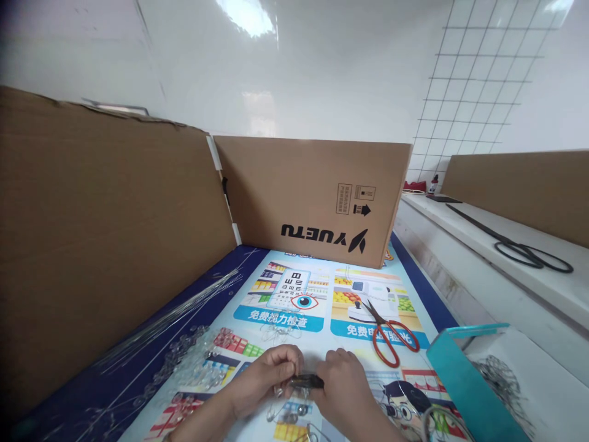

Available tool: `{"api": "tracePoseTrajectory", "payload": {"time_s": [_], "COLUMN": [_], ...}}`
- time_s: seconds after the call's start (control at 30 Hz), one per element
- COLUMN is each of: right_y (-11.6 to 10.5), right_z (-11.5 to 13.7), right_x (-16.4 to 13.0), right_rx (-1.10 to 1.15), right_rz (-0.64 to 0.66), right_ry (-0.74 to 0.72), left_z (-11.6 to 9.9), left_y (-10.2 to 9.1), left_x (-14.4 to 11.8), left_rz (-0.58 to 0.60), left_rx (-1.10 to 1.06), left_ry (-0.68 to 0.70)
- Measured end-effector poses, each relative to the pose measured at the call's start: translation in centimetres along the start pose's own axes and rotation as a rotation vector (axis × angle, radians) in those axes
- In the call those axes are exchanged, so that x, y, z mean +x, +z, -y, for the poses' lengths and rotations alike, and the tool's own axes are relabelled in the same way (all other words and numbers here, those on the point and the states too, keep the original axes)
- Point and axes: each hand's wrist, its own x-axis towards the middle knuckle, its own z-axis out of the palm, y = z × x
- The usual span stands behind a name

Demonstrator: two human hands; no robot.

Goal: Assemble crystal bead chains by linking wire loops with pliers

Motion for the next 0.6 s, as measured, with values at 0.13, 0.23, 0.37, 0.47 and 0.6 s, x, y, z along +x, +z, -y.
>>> {"api": "tracePoseTrajectory", "payload": {"time_s": [0.13,0.23,0.37,0.47,0.6], "right_y": [0.14,0.13,0.14,0.22,0.34], "right_z": [-0.09,-0.07,0.02,0.06,0.07], "right_x": [0.05,0.1,0.14,0.11,0.07], "right_rx": [-0.008,-0.019,-0.029,-0.019,-0.022], "right_rz": [-0.006,0.0,0.02,0.026,0.046], "right_ry": [0.003,-0.008,-0.027,-0.047,-0.069], "left_z": [0.06,0.16,0.34,0.32,0.21], "left_y": [-0.08,-0.12,-0.15,-0.13,-0.1], "left_x": [0.0,-0.02,-0.03,-0.03,-0.07], "left_rz": [0.001,0.004,0.011,0.013,0.017], "left_rx": [-0.003,-0.004,-0.005,-0.002,0.004], "left_ry": [-0.004,-0.012,-0.034,-0.047,-0.052]}}
